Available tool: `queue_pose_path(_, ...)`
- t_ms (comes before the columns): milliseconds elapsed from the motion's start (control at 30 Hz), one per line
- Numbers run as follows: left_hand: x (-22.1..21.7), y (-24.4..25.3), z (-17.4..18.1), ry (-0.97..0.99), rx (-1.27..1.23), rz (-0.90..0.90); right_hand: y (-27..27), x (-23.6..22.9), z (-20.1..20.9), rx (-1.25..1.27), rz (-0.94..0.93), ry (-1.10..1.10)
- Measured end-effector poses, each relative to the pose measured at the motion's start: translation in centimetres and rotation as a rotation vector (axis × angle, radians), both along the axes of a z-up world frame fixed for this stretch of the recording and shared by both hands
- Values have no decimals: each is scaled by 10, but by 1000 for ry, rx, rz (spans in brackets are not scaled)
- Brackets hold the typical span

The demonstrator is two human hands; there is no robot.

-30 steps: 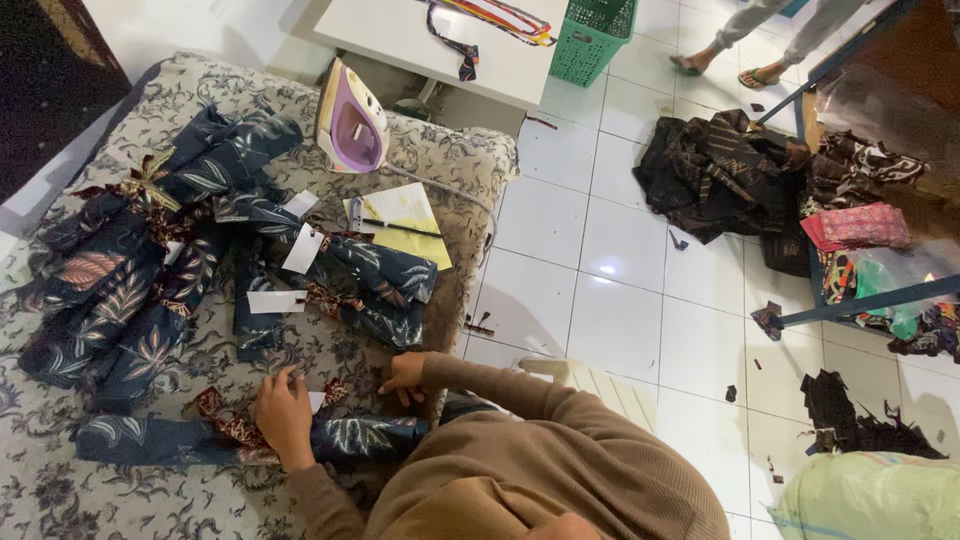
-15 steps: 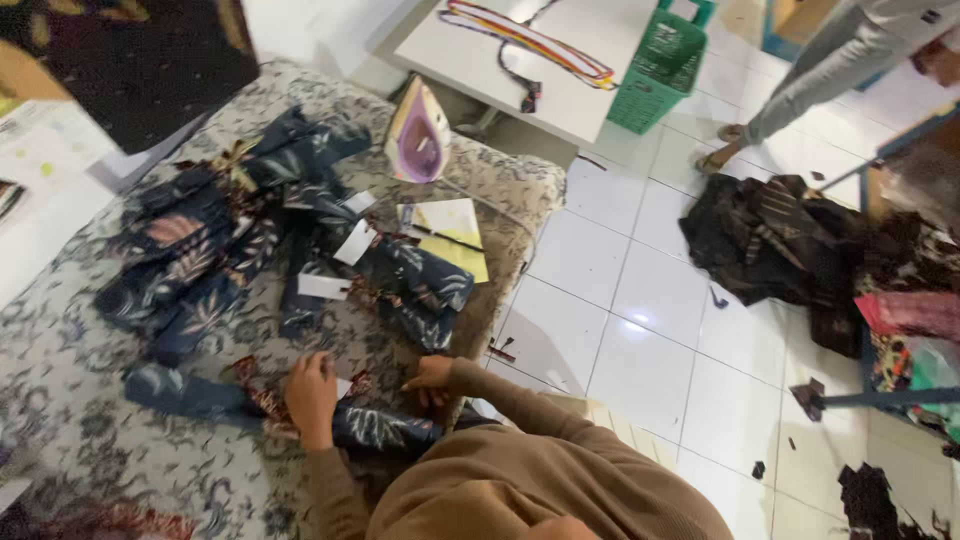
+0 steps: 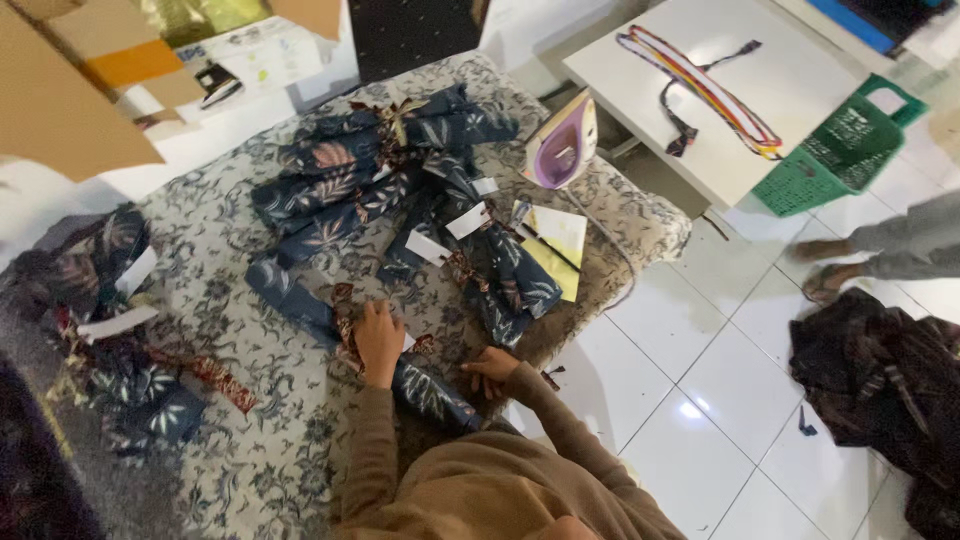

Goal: The person wraps dark patterned fabric bundles with white paper and ties them with decorative ribbons. They handle each bundle one at a time, adjusting the paper and ribbon, then place the finished items on the table.

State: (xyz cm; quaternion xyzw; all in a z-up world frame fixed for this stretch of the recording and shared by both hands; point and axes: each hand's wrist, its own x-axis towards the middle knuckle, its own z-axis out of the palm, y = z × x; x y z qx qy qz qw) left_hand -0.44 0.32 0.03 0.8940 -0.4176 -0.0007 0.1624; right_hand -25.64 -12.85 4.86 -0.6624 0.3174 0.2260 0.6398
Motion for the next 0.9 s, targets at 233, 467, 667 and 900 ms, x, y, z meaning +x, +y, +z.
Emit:
queue_pose_path(233,-7,9,25,142,-298,-89,11,-13,-16,0,-178,9)
queue_pose_path(467,1,58,95,416,-402,-116,14,-13,-16,94,-199,-70)
queue_pose_path(667,19,111,84,773,-392,111,11,-8,-10,38,-180,-24)
queue_pose_path(900,2,125,18,848,-536,150,13,-9,-21,17,-173,-68)
